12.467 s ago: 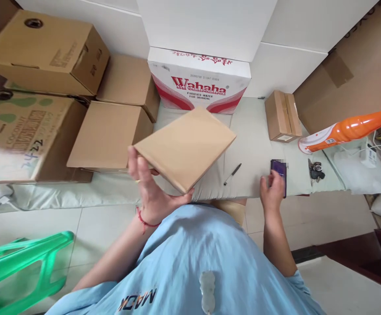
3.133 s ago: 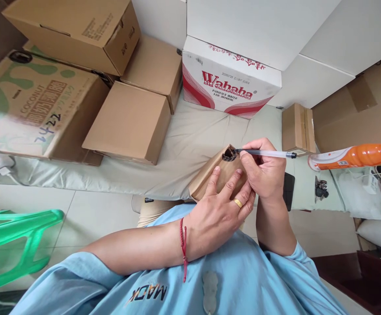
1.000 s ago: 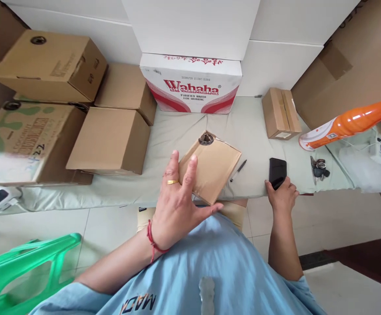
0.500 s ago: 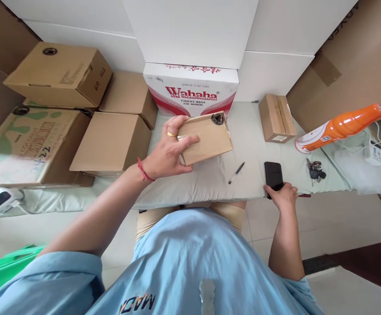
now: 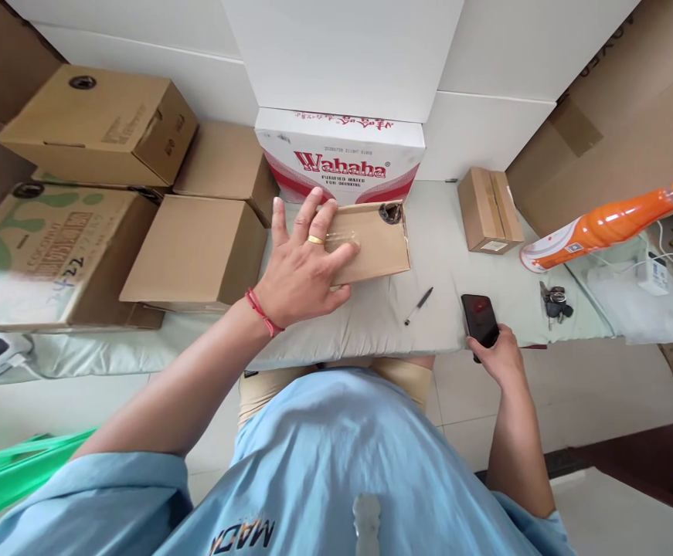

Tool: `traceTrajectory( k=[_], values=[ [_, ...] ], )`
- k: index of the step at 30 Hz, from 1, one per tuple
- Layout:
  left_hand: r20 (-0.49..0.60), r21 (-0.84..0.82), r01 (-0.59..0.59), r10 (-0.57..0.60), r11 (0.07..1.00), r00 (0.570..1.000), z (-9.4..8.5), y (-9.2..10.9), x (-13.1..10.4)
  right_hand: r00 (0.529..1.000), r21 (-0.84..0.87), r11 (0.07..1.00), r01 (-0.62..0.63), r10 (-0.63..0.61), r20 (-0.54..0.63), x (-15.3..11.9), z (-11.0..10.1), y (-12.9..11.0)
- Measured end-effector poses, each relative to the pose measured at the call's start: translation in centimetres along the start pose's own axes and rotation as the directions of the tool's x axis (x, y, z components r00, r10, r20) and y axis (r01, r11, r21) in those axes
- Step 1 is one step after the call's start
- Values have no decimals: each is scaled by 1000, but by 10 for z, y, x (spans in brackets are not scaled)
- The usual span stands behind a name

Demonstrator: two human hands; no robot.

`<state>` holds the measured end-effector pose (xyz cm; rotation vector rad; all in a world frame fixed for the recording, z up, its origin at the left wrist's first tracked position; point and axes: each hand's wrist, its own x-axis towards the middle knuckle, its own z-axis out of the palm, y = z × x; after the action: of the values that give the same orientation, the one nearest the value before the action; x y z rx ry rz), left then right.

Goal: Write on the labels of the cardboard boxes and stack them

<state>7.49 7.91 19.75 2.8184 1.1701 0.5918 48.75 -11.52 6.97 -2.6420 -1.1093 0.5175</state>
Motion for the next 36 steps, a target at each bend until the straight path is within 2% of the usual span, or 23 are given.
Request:
traceTrajectory(
  k=[4,6,9,11,14,16,18,21,25,30,36],
  values=[
    [6,15,9,-9,1000,1000,3,3,7,998,224,973,52,-41,-54,-16,5,-15],
    [22,0,12,-12,1000,1000,8,1,7,993,344,933,105,-80,-86,-30,5,-34],
    [21,8,0,-1,1000,1000,16,0,3,953,448,848,284,-196,-232,-52,2,-75],
    [20,30,-18,17,999,1000,18,4,0,892,448,782,433,-302,-335,-65,-2,-105],
    [10,59,-17,16,998,1000,18,13,-4,760,354,696,625,-439,-479,-74,-8,-147],
    [-3,53,-21,22,998,1000,18,17,-4,681,288,655,699,-484,-550,-75,-9,-170],
    [3,28,-62,62,998,998,18,17,-3,636,250,635,731,-501,-587,-73,-9,-187],
    [30,8,-112,112,994,993,23,13,0,624,236,634,736,-501,-600,-72,-7,-205],
    [13,23,-95,94,995,995,30,8,3,620,231,636,736,-497,-607,-77,-6,-223],
    [-23,32,-89,89,996,996,35,7,7,578,223,609,761,-482,-659,-87,-2,-242],
    [-62,19,-72,73,997,995,38,11,7,595,255,599,759,-482,-643,-95,8,-253]
  ],
)
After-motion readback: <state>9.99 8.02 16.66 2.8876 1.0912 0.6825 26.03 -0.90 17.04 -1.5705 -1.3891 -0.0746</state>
